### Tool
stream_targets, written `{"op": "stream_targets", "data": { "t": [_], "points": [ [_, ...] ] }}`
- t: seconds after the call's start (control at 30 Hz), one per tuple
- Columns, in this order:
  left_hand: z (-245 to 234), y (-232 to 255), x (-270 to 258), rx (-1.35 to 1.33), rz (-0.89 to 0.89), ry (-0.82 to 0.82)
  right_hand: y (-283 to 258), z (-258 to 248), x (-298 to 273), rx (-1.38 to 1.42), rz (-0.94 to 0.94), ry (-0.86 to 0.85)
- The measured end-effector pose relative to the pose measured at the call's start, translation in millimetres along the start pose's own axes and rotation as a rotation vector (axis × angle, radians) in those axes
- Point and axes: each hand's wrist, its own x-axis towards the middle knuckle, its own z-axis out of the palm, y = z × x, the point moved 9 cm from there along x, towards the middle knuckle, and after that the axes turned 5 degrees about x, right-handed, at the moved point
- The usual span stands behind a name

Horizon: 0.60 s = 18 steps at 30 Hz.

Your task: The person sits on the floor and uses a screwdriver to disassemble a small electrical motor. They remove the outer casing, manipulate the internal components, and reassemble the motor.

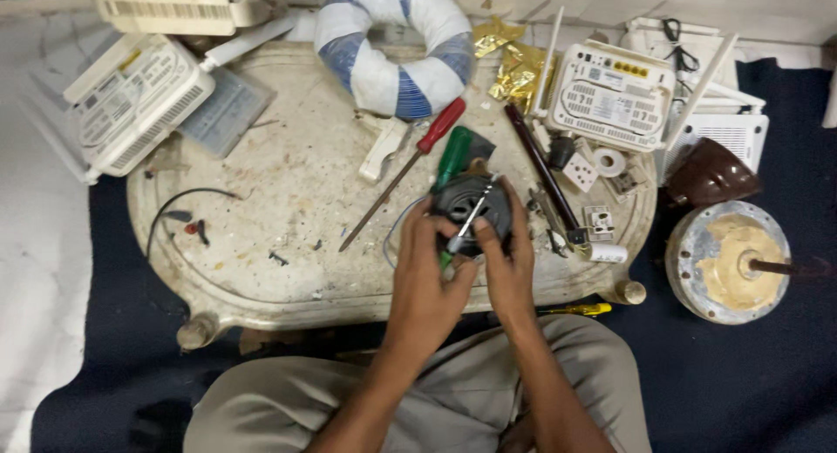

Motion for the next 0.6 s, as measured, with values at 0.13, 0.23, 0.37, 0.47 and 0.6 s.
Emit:
{"op": "stream_targets", "data": {
  "t": [0.13, 0.23, 0.37, 0.47, 0.6],
  "points": [
    [1, 6, 6, -0.037, 0.047, 0.028, 1, 0, 4, -0.022, 0.019, 0.02],
    [15, -19, -2, -0.162, -0.23, -0.076, -2, -14, -3, -0.274, -0.034, 0.08],
    [8, 1, 1, -0.096, -0.048, -0.016, -5, -17, -2, -0.204, -0.018, 0.095],
    [8, 5, -3, -0.074, -0.032, -0.019, -11, -8, -6, -0.119, -0.037, 0.055],
    [10, -4, -10, -0.113, -0.106, -0.012, -30, -1, -13, -0.383, -0.159, 0.063]
  ]
}}
